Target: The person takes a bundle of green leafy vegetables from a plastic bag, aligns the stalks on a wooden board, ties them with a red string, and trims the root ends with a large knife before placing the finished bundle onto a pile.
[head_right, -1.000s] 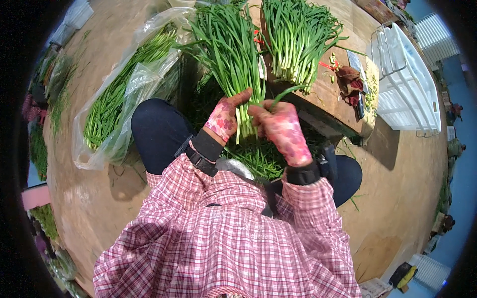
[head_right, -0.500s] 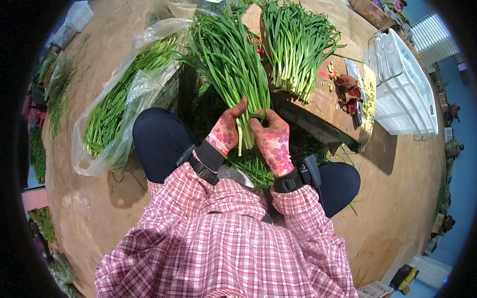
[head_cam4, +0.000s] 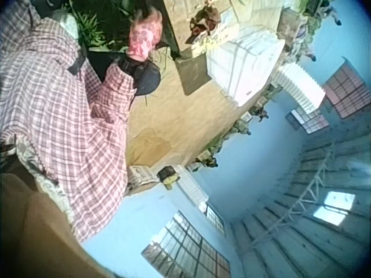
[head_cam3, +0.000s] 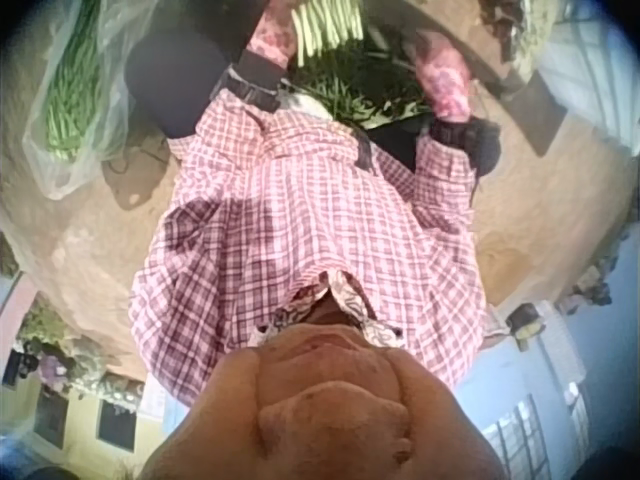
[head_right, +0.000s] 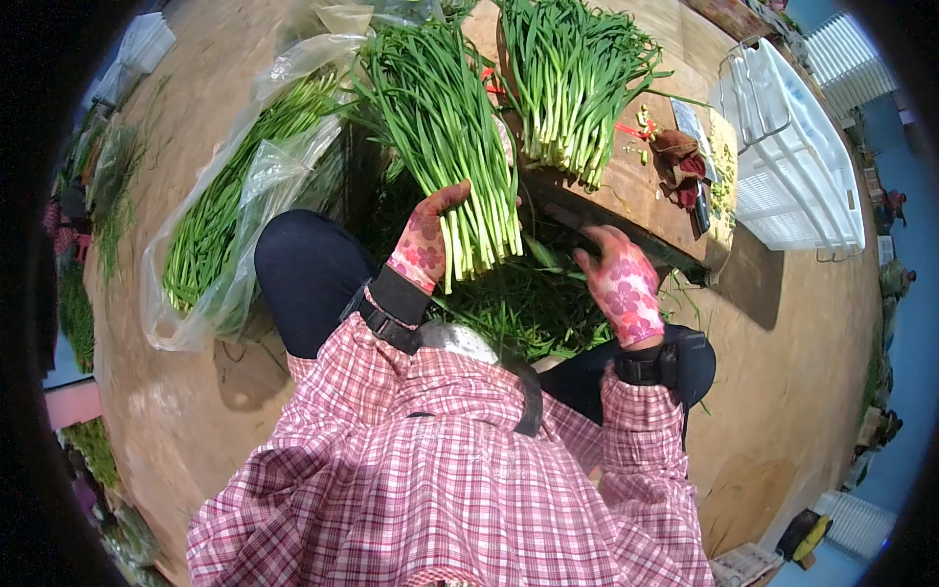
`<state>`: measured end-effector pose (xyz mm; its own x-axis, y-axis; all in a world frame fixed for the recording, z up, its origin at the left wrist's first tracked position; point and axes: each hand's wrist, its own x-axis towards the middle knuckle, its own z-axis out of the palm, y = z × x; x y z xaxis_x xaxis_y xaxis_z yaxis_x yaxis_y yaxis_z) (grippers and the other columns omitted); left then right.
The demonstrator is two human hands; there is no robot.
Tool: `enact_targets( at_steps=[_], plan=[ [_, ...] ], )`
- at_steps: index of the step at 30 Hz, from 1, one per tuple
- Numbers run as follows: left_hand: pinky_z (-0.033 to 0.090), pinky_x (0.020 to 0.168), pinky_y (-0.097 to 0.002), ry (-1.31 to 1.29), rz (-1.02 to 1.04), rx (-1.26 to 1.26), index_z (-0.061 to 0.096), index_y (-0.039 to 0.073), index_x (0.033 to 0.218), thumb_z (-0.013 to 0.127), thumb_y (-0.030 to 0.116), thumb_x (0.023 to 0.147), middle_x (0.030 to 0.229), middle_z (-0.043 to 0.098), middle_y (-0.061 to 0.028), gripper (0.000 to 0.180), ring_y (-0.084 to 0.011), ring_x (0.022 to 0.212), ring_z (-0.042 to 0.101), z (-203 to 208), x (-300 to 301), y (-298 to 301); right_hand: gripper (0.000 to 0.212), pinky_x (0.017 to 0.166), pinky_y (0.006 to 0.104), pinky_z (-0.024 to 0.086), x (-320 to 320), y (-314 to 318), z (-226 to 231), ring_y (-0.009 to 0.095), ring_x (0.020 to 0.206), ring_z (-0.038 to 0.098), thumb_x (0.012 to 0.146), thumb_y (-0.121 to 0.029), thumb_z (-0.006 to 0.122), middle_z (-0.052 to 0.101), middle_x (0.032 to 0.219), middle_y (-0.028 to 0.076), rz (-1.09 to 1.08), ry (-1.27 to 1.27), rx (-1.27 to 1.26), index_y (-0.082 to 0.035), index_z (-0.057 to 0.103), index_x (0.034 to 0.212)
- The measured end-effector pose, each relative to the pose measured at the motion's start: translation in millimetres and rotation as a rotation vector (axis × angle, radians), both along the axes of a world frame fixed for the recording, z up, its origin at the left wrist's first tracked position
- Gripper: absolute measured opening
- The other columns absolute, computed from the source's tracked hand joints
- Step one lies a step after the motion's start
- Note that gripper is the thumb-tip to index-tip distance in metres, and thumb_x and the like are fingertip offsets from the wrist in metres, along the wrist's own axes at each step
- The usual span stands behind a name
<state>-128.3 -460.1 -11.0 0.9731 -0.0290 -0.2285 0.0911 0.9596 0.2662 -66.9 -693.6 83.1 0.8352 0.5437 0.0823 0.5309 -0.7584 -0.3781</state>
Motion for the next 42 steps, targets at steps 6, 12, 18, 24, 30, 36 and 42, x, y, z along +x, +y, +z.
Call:
enact_targets(
  at_steps=[6,12,18,24,30,36,42],
  plan=[
    [0.051,0.088,-0.0488,-0.371,-0.091,-0.361,0.051,-0.008,0.118,0.041,0.02,0.095,0.114,0.061,-0.0224,0.038,-0.033,0.099,0.063,9,-7,1,0.029,0.07,0.0273,0.049,-5,65,-8,0.014,0.079,0.062,0.085,-0.014,0.066,0.067,0.092,0.009,-0.122,0.464,0.519,0.003,0.061,0.107],
    [0.053,0.084,-0.0476,-0.013,0.011,-0.22,0.054,-0.006,0.111,0.044,0.02,0.093,0.105,0.065,-0.0206,0.034,-0.033,0.092,0.065,7,-7,4,0.023,0.074,0.0272,0.05,-24,73,12,0.016,0.084,0.062,0.082,-0.006,0.067,0.065,0.093,0.009,-0.076,0.417,0.79,-0.003,0.063,0.104],
    [0.055,0.079,-0.043,-0.033,-0.072,-0.232,0.053,-0.004,0.115,0.043,0.022,0.093,0.104,0.064,-0.019,0.035,-0.0296,0.09,0.065,22,-11,5,0.029,0.077,0.0421,0.043,-36,78,22,0.029,0.087,0.057,0.066,-0.012,0.074,0.059,0.089,0.01,0.4,-0.157,0.12,-0.013,0.068,0.093],
    [0.053,0.084,-0.0484,-0.074,-0.117,-0.392,0.054,-0.001,0.112,0.041,0.018,0.096,0.107,0.063,-0.0211,0.028,-0.0338,0.096,0.064,19,-9,6,0.01,0.076,0.0397,0.041,-47,75,6,0.025,0.077,0.056,0.069,-0.016,0.074,0.058,0.075,0.005,0.505,-0.17,0.248,-0.013,0.066,0.073],
    [0.052,0.084,-0.0519,0.039,0.019,-0.218,0.054,0.0,0.111,0.042,0.018,0.096,0.105,0.064,-0.0197,0.026,-0.0341,0.094,0.064,10,-6,5,0.009,0.074,0.0381,0.043,-35,13,48,0.023,0.076,0.059,0.072,-0.014,0.075,0.06,0.074,0.006,0.284,0.705,0.056,-0.008,0.068,0.075],
    [0.054,0.083,-0.0463,0.052,-0.077,-0.189,0.056,0.002,0.107,0.041,0.018,0.096,0.101,0.065,-0.0167,0.025,-0.0309,0.089,0.065,35,-7,-5,0.02,0.067,0.0393,0.049,-37,47,15,0.032,0.08,0.061,0.075,-0.016,0.07,0.061,0.09,0.013,0.337,-0.089,0.271,-0.007,0.065,0.092],
    [0.052,0.084,-0.0398,0.257,0.204,0.34,0.059,0.004,0.108,0.037,0.02,0.097,0.108,0.063,-0.0141,0.029,-0.0256,0.094,0.063,33,-11,-12,0.011,0.059,0.0423,0.048,-37,88,-15,0.031,0.07,0.061,0.076,-0.015,0.066,0.061,0.076,0.011,0.16,-0.224,-0.141,-0.008,0.063,0.084]
  ],
)
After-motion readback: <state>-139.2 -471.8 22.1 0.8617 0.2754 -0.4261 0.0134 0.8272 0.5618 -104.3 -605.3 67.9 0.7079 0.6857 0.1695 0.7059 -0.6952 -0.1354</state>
